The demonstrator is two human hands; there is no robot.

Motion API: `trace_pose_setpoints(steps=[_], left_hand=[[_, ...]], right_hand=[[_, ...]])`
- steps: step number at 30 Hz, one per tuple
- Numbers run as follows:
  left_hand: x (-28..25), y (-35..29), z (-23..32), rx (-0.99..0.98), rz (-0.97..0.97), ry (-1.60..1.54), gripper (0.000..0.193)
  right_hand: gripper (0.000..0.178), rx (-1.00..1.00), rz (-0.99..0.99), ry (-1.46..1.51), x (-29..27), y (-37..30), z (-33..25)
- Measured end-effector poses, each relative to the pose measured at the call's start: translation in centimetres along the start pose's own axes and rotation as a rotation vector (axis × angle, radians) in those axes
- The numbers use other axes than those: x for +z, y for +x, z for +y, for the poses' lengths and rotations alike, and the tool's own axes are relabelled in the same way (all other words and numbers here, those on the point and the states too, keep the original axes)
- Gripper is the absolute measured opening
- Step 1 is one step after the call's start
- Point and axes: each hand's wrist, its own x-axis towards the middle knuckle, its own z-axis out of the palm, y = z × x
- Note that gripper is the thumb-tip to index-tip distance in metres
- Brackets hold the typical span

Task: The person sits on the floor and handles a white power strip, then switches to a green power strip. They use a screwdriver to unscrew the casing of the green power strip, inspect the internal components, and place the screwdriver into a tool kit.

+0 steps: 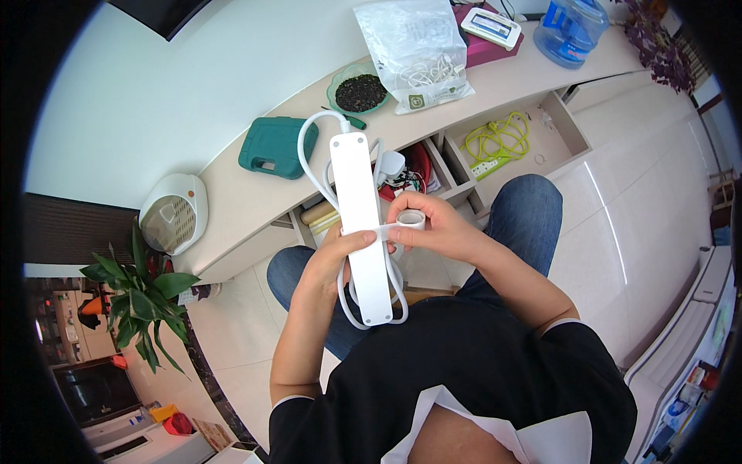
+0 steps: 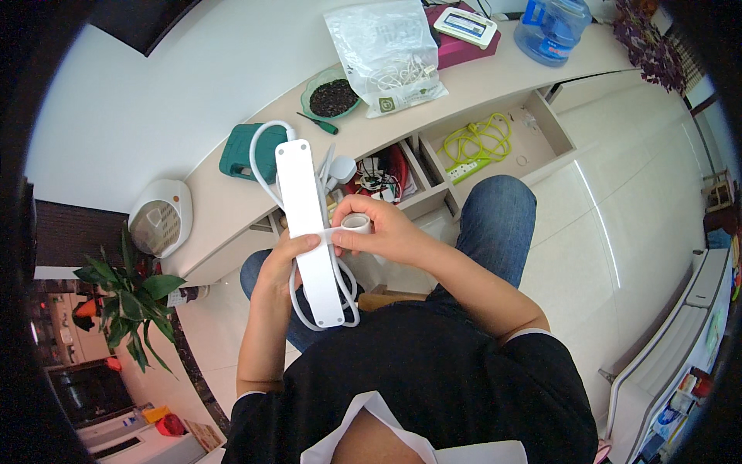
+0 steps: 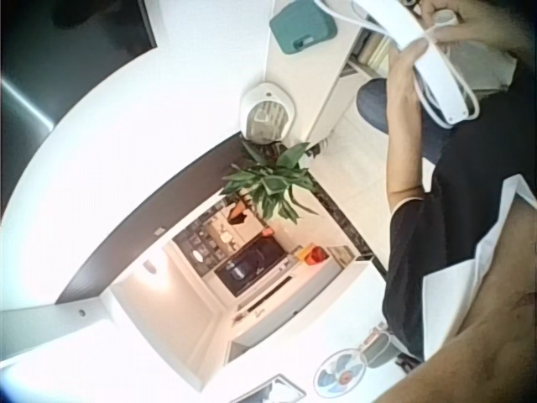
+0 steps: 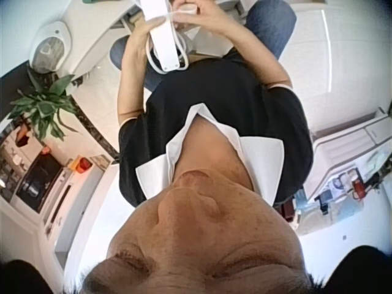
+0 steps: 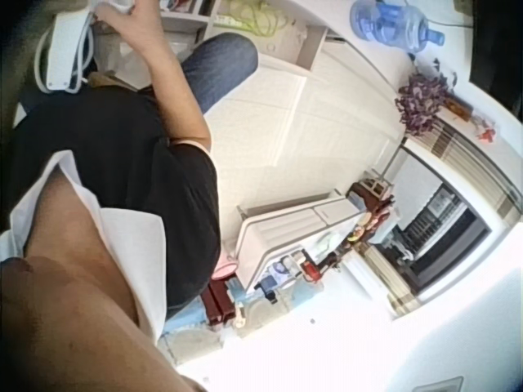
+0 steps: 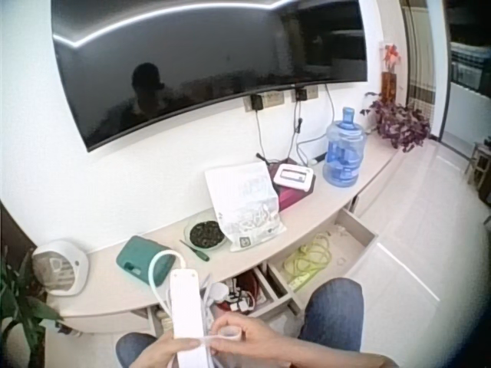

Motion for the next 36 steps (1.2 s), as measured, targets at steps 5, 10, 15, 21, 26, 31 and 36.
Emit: trace_pose_setpoints(steps=[5,10,15,21,26,31,36], left_hand=[[0.9,-1.0,1.5,0.08,-0.028,0.03,0.061],[0.4,-1.7,1.9,0.13,-0.069,0.047,0.061],[2.4,-4.2,4.1,0.235,-0.049,0.036,0.057],[6.0,-7.4,6.2,0.548,-0.475,-0.232,0.046],[8.3,-9.2,7.2,0.663,-0.697,-0.394,0.03],[8.7,-8.2,4.8,0.912,-0.929,-0.509,0.036],[9.4,-10.5,7.4,0.825,-0.891,-0.477,0.014]], right_hand=[[0.011,-0.051,-0.009,-0.128,0.1,-0.3,-1.3],[0.01,-0.063,-0.062,-0.113,0.8,-0.6,-3.1],[0.008,-0.382,-0.118,-0.494,1.3,-0.6,-7.2],[0.016,-0.585,-0.228,-0.57,5.0,-2.9,-15.3],[0.017,-0.741,-0.541,-0.366,5.6,-3.3,-17.6],[0.009,-1.333,-0.411,-0.388,7.8,-2.3,-15.4],[0.01,-1.156,-0.37,-0.331,8.9,-3.5,-17.9]])
